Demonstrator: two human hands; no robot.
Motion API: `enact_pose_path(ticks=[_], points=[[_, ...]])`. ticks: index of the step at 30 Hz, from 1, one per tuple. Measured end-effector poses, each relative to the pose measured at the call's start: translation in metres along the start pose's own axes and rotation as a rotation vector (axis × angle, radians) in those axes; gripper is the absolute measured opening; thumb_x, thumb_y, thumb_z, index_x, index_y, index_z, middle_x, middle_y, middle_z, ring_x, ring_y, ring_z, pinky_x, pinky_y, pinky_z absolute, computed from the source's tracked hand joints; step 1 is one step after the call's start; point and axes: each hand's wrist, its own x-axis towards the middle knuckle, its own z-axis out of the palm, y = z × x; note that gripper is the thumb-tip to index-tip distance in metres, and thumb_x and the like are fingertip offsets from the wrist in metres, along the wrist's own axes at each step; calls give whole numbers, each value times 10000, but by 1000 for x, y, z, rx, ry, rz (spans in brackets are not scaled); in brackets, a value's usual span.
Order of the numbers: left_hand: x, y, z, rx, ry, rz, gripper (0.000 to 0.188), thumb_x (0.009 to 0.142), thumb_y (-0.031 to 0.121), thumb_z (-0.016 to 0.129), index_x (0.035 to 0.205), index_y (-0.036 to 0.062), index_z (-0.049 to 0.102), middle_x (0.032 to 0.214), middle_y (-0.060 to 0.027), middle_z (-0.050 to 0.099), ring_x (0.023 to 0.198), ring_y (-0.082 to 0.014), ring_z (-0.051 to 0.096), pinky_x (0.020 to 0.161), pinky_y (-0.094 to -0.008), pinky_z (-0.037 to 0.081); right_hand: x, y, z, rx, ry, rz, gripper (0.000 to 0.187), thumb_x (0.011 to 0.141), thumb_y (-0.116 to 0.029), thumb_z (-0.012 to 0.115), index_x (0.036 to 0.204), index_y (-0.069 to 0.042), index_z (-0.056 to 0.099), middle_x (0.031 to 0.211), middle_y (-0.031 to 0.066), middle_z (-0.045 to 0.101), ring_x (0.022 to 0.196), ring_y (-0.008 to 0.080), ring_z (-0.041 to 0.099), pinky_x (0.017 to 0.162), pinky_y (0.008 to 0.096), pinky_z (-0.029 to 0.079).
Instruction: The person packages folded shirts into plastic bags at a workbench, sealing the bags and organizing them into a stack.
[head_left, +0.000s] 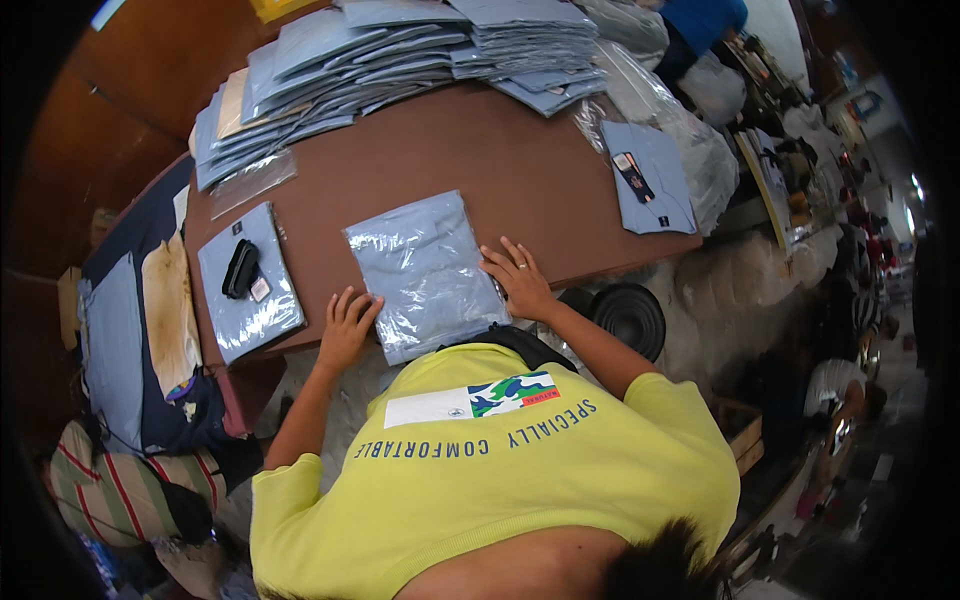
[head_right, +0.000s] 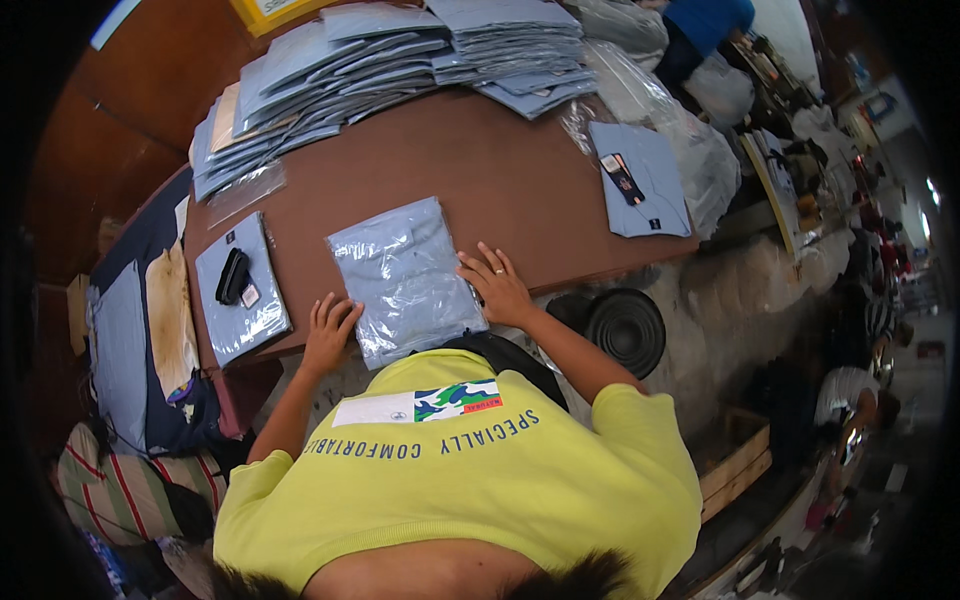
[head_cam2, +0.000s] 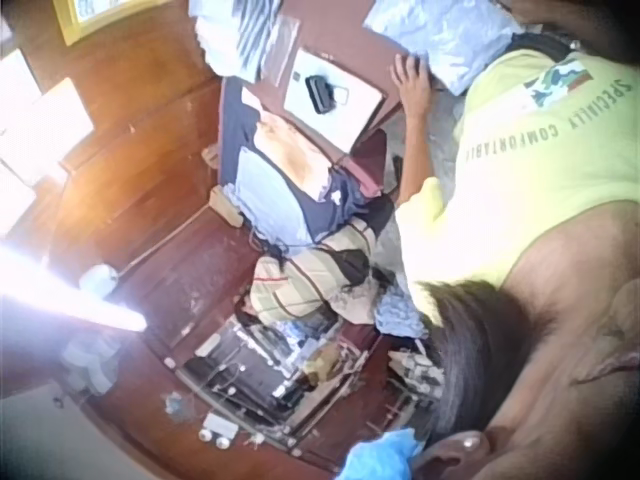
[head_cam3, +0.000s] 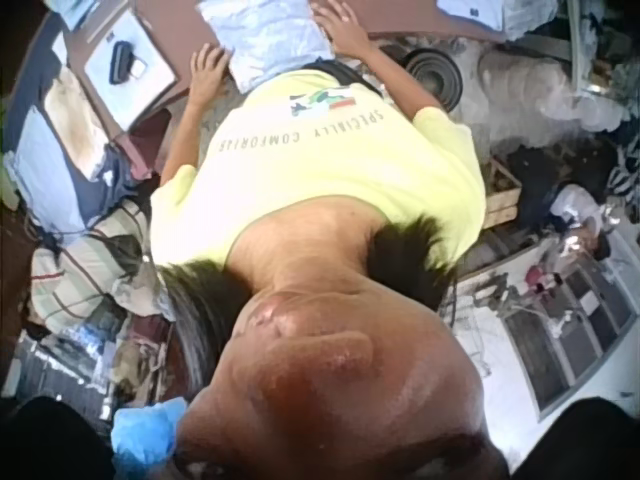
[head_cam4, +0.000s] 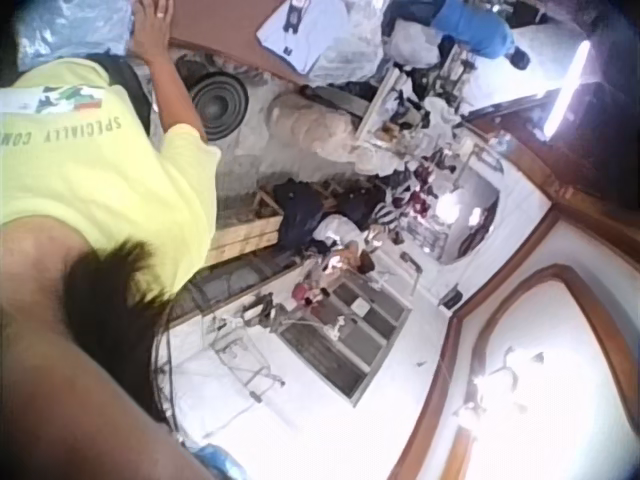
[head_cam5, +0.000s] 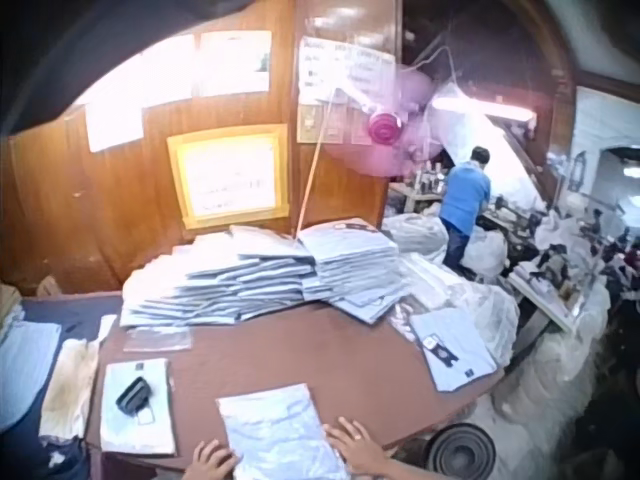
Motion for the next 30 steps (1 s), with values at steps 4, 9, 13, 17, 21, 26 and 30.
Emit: enact_pose_path(ticks=[4,9,13,17,21,26,30], points=[[10,3,16,-3,241,-5,452,697,97,633,1138,197,627,1262,-52,483,1285,-326,328,1078,-560,192,12,1,-5,166,186,31,359,773,-248,656,1117,-161,609,1413,31,402,1379,339,210,1094,531,187],[68,-8,-16,-282,608,-288,161,870,155,547,794,32,617,953,-134,601,1014,-325,521,964,-467,322,81,-16,-74,505,503,37,352,851,-404,602,990,-84,652,1099,92,608,1164,352,459,957,440,373],[143,6,-53,-478,640,-539,369,930,298,536,766,-29,582,722,-167,600,676,-347,551,663,-387,423,136,2,-99,276,253,367,475,881,-485,539,923,-27,658,1013,151,630,1001,355,538,856,415,436],[166,-5,-6,-411,294,-866,475,928,428,497,1199,43,554,1028,-158,657,941,-320,617,874,-408,439,150,26,-53,222,187,640,523,910,-512,458,1031,-41,649,1192,163,573,1115,377,494,907,512,392],[175,26,33,99,485,-537,536,925,482,451,1369,184,421,1431,-123,363,1304,-382,315,1034,-556,264,133,19,-9,112,319,347,615,925,-536,385,1427,-184,333,1493,117,265,1365,365,233,1061,565,230],[188,52,45,105,261,-443,553,923,526,402,1423,296,355,1544,-76,155,1405,-419,56,1050,-668,79,133,-1,17,-35,139,314,621,935,-548,332,1469,-245,239,1547,39,142,1419,335,80,1090,578,154],[190,52,46,139,203,-488,545,926,506,399,1427,296,351,1546,-82,146,1405,-424,45,1049,-669,58,134,0,22,-53,123,324,618,939,-538,324,1475,-246,225,1552,50,118,1422,330,74,1095,573,144]])
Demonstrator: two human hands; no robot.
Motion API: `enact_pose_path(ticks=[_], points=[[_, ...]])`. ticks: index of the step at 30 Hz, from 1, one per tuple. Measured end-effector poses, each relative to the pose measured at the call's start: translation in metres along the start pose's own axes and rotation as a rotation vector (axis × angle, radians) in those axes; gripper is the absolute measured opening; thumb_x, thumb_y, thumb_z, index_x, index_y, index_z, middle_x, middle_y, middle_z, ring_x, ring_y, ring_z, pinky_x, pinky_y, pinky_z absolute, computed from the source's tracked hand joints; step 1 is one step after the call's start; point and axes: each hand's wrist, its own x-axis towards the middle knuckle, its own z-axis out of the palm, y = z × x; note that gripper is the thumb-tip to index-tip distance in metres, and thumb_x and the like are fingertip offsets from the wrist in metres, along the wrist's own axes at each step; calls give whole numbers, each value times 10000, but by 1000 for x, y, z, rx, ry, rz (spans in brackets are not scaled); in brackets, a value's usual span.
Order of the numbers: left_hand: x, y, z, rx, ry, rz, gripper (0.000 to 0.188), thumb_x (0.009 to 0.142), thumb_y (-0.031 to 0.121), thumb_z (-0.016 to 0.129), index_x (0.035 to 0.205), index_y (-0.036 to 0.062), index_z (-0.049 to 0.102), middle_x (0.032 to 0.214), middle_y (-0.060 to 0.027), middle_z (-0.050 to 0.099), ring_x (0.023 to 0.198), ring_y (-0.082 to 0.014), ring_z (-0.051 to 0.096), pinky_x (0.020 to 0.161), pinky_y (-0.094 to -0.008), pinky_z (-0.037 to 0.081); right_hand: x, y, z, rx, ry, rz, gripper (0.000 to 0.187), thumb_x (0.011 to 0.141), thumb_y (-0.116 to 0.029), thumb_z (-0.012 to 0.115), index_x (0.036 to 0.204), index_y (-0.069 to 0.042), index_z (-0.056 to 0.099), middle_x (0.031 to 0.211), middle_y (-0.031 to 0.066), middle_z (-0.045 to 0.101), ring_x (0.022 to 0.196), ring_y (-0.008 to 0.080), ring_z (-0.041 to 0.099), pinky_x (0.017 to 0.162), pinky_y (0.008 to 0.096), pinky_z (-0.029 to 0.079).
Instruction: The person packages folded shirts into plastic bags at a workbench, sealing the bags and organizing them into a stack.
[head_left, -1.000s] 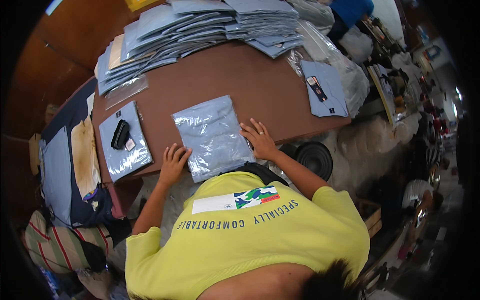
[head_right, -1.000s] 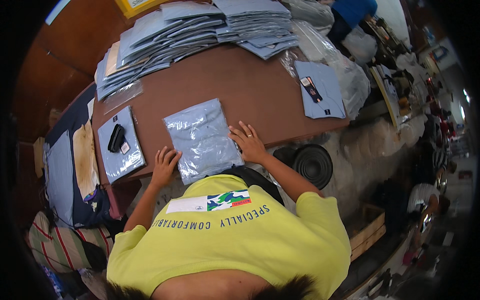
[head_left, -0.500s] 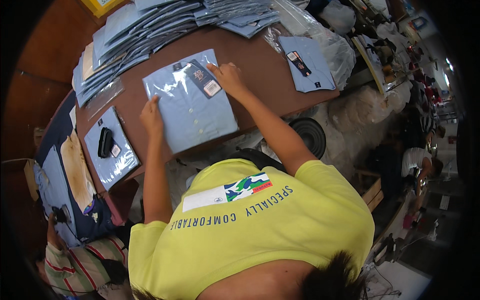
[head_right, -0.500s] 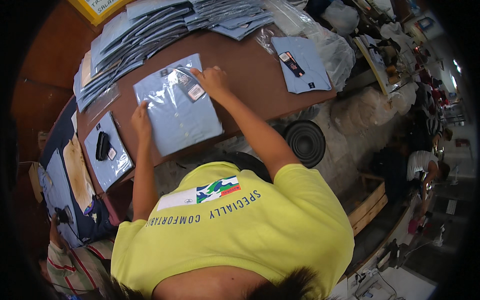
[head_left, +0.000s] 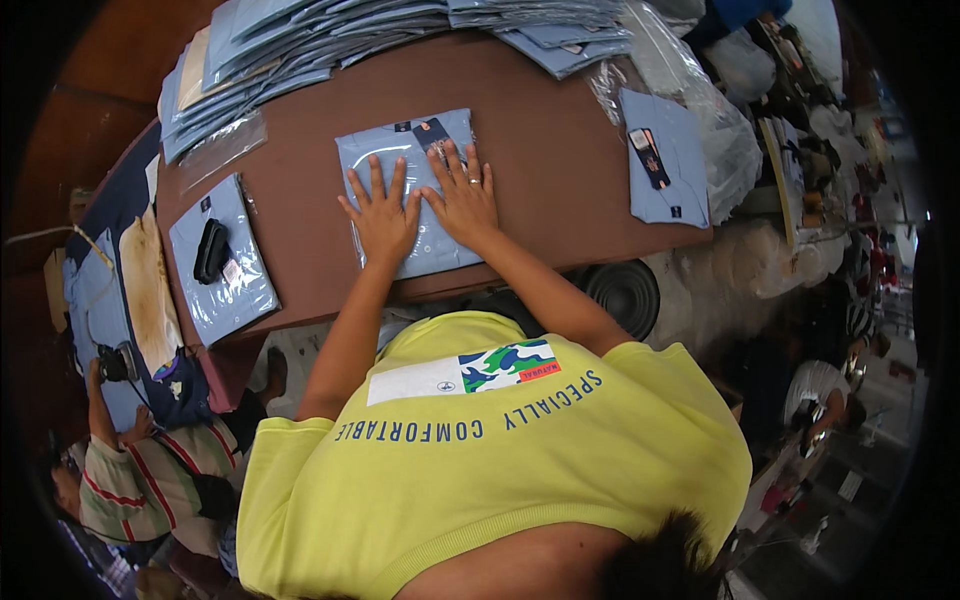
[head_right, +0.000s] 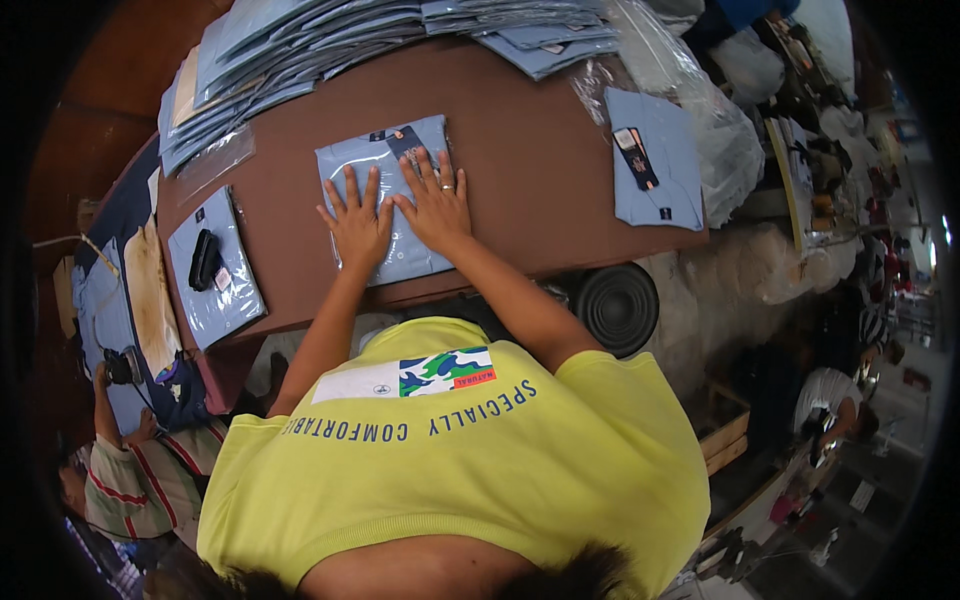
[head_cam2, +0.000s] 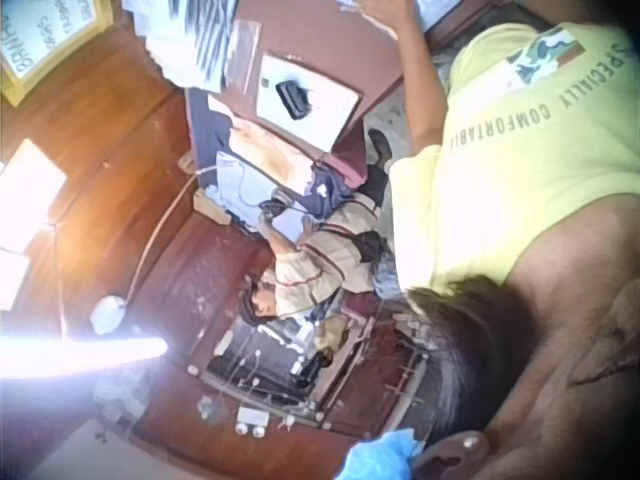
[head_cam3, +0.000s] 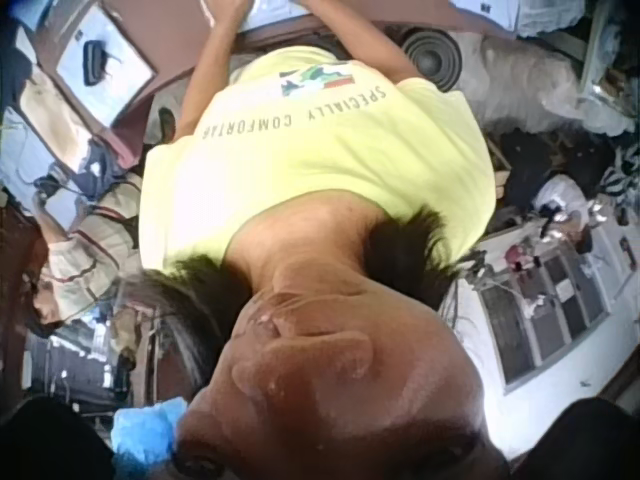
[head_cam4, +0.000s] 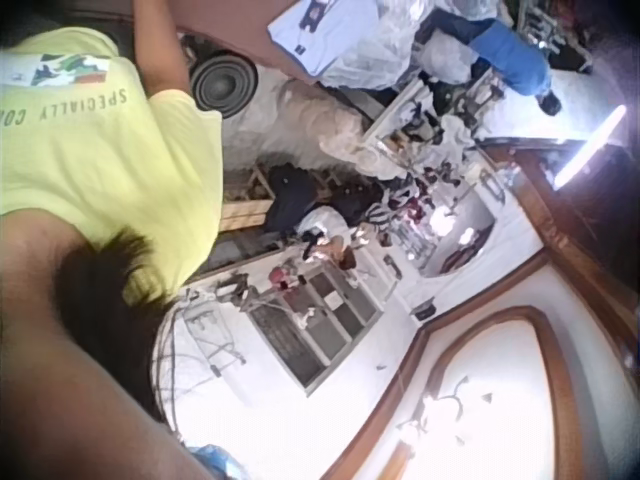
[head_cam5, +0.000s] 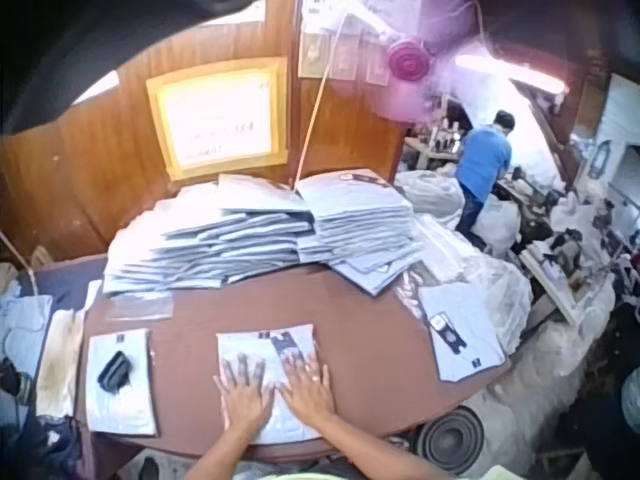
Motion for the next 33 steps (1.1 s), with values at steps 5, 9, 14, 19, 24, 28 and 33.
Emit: enact_pose_path(ticks=[5,9,14,19,24,28,33], points=[[5,0,-1,1,-67,-1,542,936,489,377,1440,297,324,1552,-74,123,1405,-423,58,1055,-660,64,5,1,2,5,16,-1,615,930,-507,373,1464,-224,264,1545,67,150,1415,337,116,1094,554,173],[6,3,-3,1,-112,-22,543,933,482,382,1440,298,322,1549,-78,138,1404,-421,72,1053,-663,68,5,2,3,44,42,-18,610,922,-485,407,1446,-185,315,1532,78,198,1405,345,157,1084,546,211],[6,2,2,26,-104,-25,541,931,490,374,1434,297,333,1544,-80,161,1401,-419,97,1046,-673,80,6,2,3,30,45,-30,610,922,-471,412,1435,-151,333,1521,96,228,1394,360,186,1082,542,220],[6,0,4,46,-95,-26,558,927,516,366,1439,299,316,1543,-75,162,1401,-413,103,1042,-681,80,9,4,6,30,31,-43,616,923,-480,393,1432,-138,335,1520,102,228,1384,370,209,1088,541,209],[9,-12,10,-94,-19,-104,630,882,498,481,1431,225,338,1512,-128,223,1373,-419,173,1043,-651,143,13,9,-11,454,118,13,607,873,-261,555,1414,-89,340,1442,234,289,1357,382,246,1092,498,226],[-13,-1,-14,-471,164,-596,706,816,358,638,1417,126,348,1444,-205,311,1320,-408,271,1030,-557,269,12,39,13,948,231,467,557,803,-89,643,1305,15,424,1276,249,455,1247,335,413,1028,453,342],[-23,-10,-8,-993,184,-517,648,858,179,647,1398,12,330,1329,-183,462,1216,-285,444,1015,-366,356,1,49,-47,1706,-478,530,373,826,-125,675,1142,7,529,1058,100,602,973,202,576,870,385,464]])
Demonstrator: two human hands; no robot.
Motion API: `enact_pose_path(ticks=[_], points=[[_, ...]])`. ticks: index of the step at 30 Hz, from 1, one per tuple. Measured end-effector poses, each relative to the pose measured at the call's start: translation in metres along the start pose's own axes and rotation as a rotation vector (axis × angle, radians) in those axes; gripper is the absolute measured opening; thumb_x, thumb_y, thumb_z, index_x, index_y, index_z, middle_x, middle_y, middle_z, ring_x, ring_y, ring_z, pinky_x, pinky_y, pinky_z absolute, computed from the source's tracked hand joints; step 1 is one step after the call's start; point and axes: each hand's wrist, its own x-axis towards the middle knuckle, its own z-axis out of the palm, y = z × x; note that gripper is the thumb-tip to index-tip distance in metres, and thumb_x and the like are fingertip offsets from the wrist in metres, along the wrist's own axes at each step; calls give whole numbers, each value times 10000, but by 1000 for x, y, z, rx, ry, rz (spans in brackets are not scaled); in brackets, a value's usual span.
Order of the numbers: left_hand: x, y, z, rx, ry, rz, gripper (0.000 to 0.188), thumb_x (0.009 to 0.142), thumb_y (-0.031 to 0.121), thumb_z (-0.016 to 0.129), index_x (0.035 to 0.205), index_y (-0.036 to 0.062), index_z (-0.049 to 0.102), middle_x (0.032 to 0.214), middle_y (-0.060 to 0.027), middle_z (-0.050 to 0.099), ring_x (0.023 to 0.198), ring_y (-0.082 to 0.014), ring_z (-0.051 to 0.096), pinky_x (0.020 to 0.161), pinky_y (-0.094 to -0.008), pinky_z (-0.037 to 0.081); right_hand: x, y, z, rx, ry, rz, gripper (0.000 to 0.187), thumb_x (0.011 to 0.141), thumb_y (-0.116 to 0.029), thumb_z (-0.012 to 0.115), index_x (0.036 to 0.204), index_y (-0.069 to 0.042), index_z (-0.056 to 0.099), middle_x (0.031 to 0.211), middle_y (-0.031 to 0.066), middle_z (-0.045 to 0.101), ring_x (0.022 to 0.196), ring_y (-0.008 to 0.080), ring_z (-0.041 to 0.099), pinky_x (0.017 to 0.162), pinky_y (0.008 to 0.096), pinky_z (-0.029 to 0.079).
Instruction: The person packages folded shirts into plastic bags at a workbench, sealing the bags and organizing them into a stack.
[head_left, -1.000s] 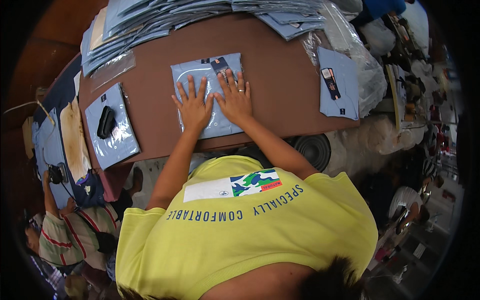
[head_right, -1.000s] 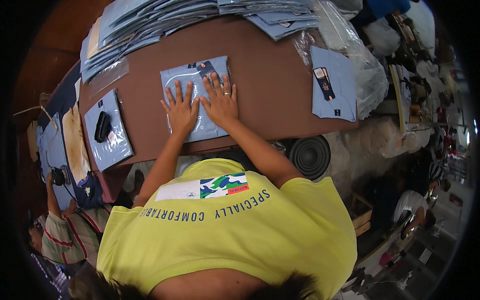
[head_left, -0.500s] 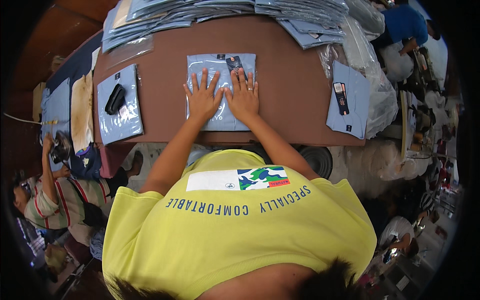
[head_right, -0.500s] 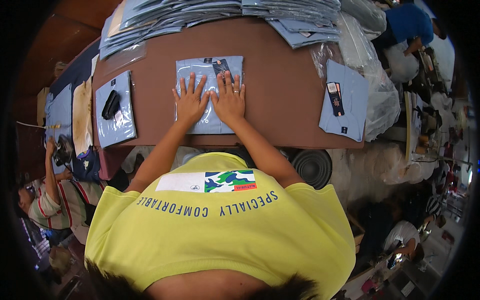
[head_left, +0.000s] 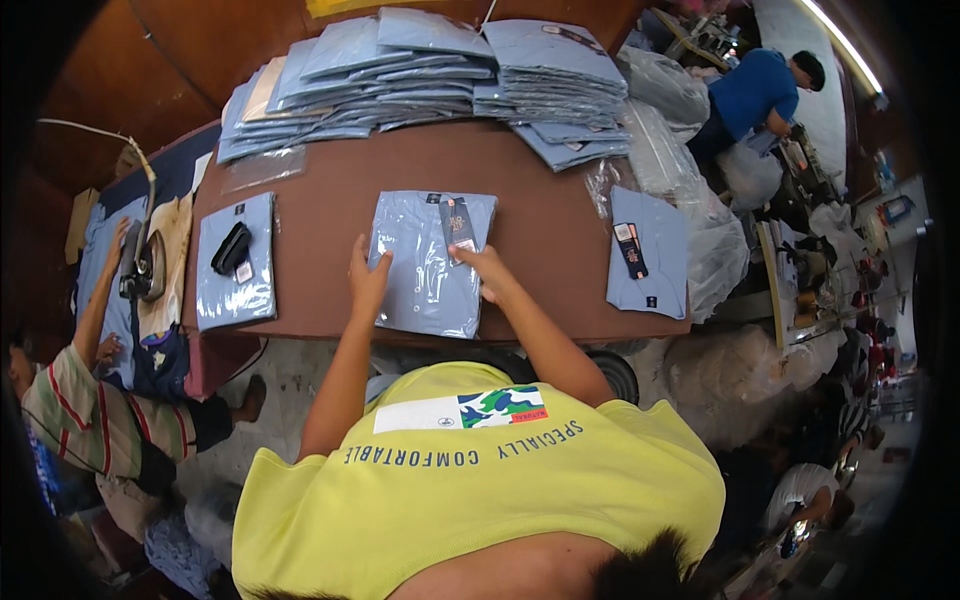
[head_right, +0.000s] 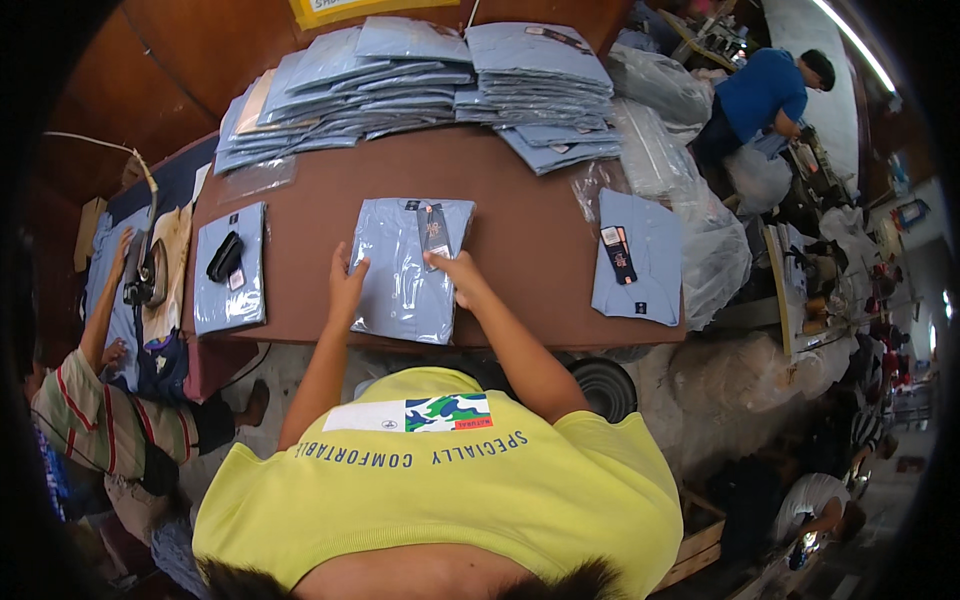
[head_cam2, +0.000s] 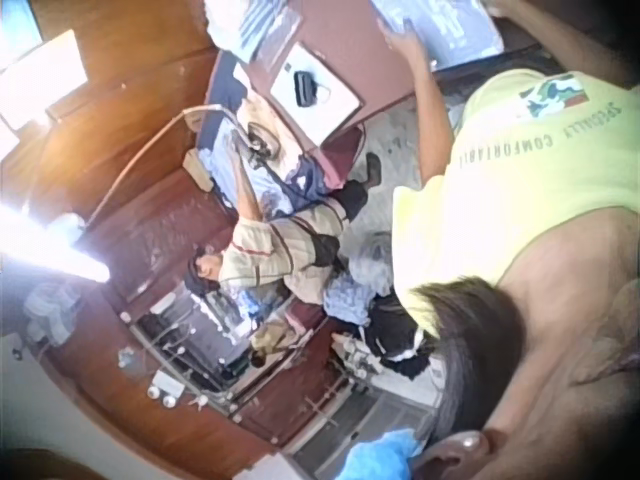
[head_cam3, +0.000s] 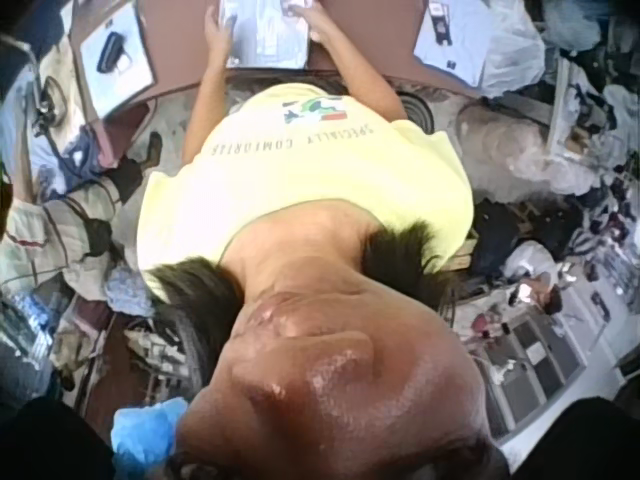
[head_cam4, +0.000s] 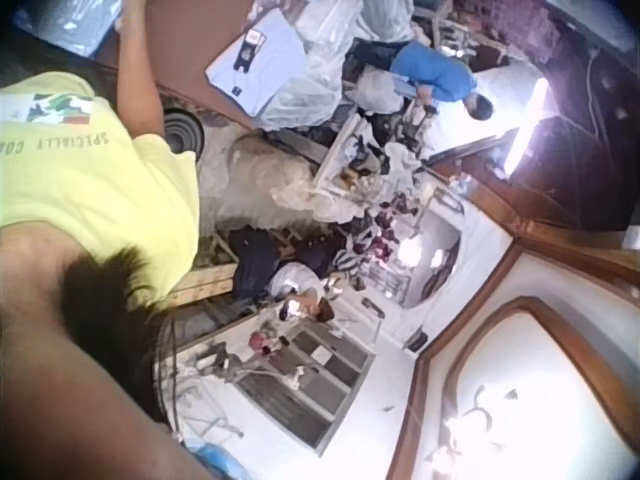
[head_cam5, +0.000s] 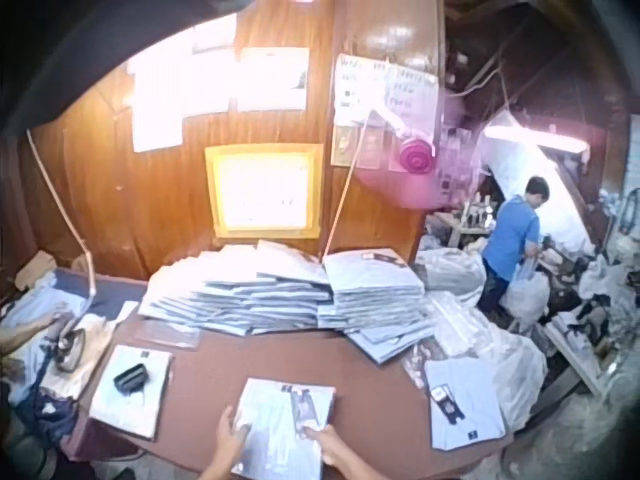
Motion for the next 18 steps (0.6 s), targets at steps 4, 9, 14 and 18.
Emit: enact_pose_path(ticks=[4,9,14,18], points=[[-3,51,-2,-330,-82,51,526,858,99,640,1322,-22,423,1247,-160,535,1134,-212,524,963,-313,408,-3,-24,-18,12,48,-197,324,826,-123,699,1097,-26,550,964,45,608,851,145,587,773,316,492],[-35,42,-64,-411,-357,35,237,869,175,622,1026,-1,595,1011,-100,625,967,-162,579,886,-283,434,8,-137,-15,243,106,-653,254,831,-73,681,1051,-46,557,921,18,588,834,136,578,760,314,499],[-132,-101,-122,-180,-412,-833,241,853,275,615,852,34,599,824,-50,618,772,-151,578,648,-302,450,81,-268,-30,397,211,-967,210,866,-34,609,1061,-38,532,969,45,587,902,182,574,816,360,493],[-210,-225,-109,12,-149,-1187,247,860,285,603,874,39,596,817,-38,608,745,-139,563,609,-300,438,140,-319,-45,440,348,-740,265,818,-84,660,1063,-31,574,953,52,601,918,200,573,837,356,464]])
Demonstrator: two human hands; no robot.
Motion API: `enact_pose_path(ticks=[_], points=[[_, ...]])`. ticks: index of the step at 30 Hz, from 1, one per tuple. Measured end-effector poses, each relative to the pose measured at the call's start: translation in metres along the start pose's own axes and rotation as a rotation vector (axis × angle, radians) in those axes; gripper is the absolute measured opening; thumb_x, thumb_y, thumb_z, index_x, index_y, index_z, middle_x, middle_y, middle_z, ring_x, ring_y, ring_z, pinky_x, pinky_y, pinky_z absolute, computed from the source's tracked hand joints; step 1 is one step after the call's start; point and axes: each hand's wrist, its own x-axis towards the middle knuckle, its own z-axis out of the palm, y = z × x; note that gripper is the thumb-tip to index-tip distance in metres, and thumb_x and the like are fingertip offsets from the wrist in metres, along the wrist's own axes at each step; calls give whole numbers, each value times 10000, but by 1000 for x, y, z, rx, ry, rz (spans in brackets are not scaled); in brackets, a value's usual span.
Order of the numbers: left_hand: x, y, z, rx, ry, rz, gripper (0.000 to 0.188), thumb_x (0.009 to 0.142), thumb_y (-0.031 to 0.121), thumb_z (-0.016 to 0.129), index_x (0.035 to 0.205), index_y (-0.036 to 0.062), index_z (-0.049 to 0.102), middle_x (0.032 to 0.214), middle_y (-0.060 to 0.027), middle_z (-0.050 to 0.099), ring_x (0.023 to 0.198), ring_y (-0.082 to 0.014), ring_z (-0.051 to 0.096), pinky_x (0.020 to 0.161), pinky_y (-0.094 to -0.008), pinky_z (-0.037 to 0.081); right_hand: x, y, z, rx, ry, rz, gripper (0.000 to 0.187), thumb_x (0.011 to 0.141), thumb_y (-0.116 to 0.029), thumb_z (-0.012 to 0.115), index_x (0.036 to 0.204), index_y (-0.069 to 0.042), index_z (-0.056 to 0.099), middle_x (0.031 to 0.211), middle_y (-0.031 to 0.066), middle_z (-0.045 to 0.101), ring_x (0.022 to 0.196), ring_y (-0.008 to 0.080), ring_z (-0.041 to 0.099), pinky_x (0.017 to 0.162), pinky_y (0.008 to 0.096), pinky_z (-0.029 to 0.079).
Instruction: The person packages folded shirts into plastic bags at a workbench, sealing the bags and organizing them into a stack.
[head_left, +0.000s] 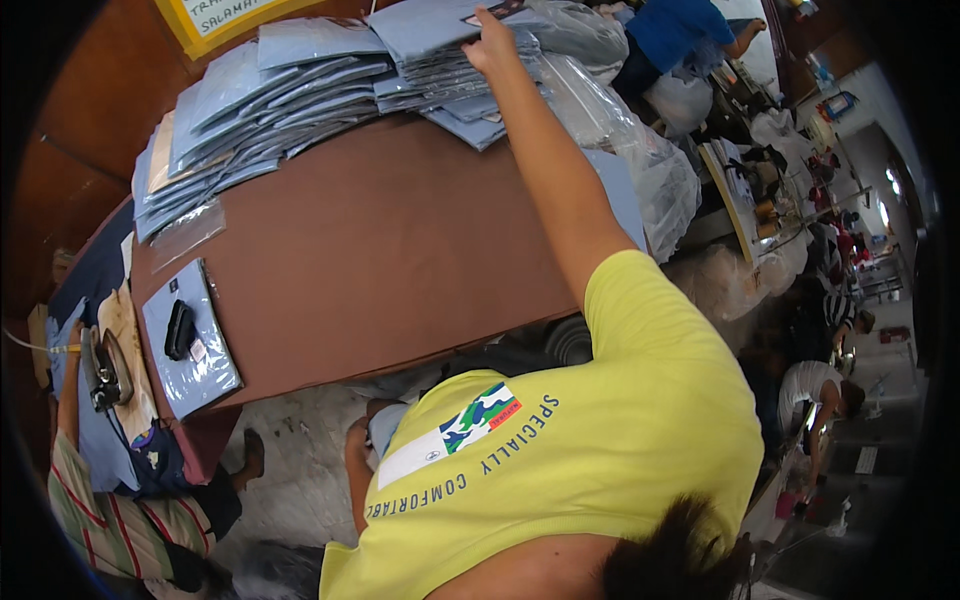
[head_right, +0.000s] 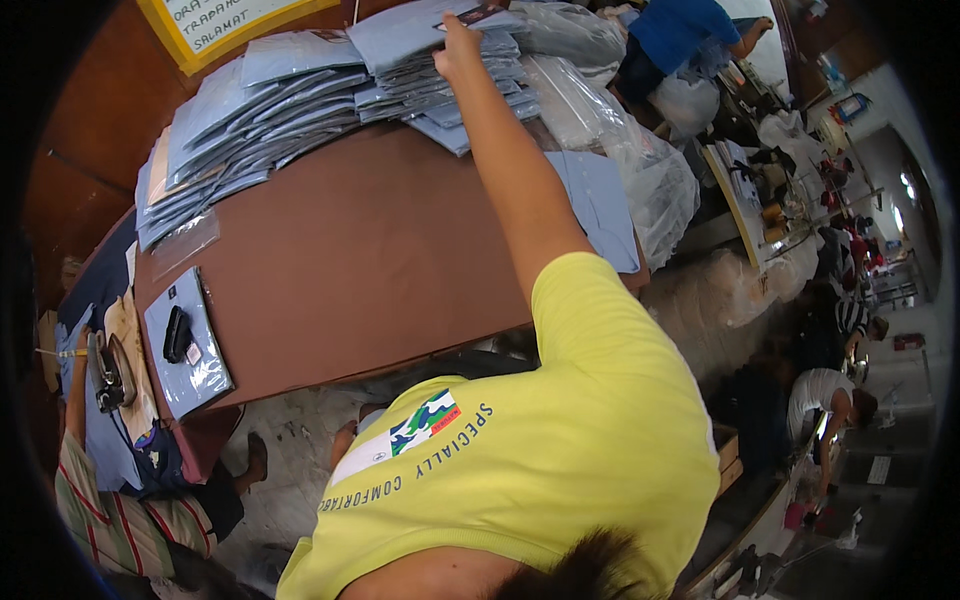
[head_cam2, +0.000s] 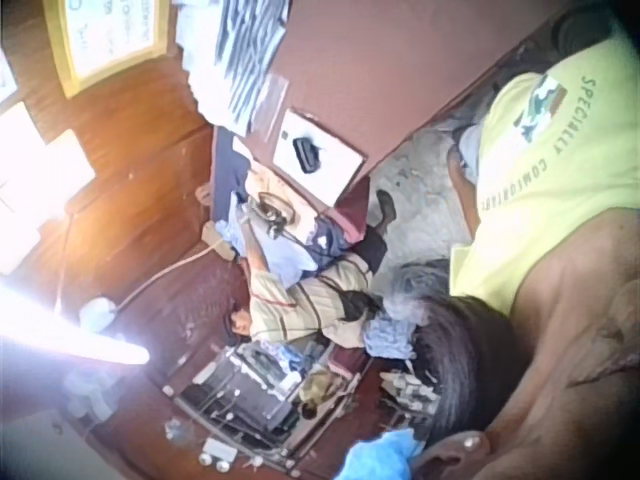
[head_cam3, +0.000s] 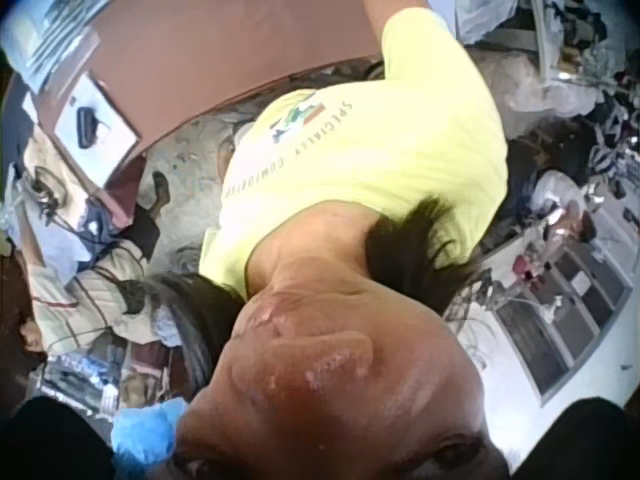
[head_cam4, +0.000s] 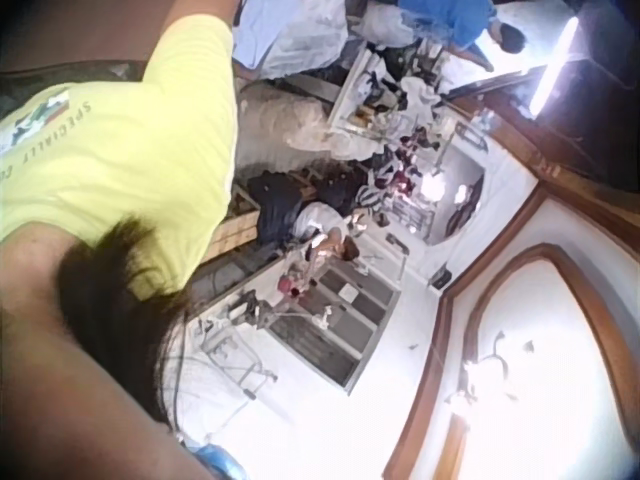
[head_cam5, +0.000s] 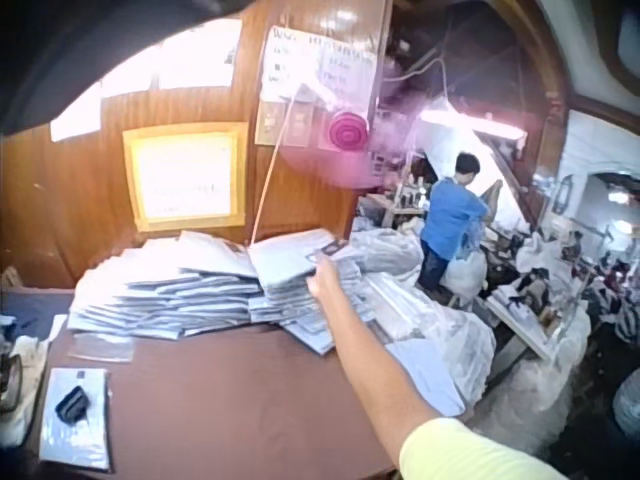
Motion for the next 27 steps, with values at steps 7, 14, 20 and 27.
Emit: enact_pose_path(ticks=[7,14,20,27], points=[[53,-34,45,-190,22,-61,253,863,299,590,891,47,593,815,-31,601,739,-134,554,590,-294,426,2,-4,-60,-552,-223,-273,470,774,-201,700,1198,-90,532,873,27,566,681,112,497,522,252,412],[86,-27,25,-65,-60,-28,261,866,313,577,908,55,590,812,-23,594,734,-128,545,572,-288,415,-60,-115,-341,-1557,235,-170,459,780,-292,660,1109,25,618,1057,183,645,986,250,609,852,346,454],[67,-15,43,-207,122,89,270,865,344,544,932,84,575,772,-24,567,661,-127,532,492,-274,378,-147,-176,-452,-1596,564,229,605,741,-379,733,1111,78,592,1065,223,636,984,292,617,810,373,481],[58,26,5,524,-283,-203,202,853,249,528,978,100,584,705,-33,579,535,-158,540,438,-280,414,-191,-190,-434,-1346,435,510,725,747,-350,769,1223,117,485,1126,181,609,1002,241,609,847,326,484]])
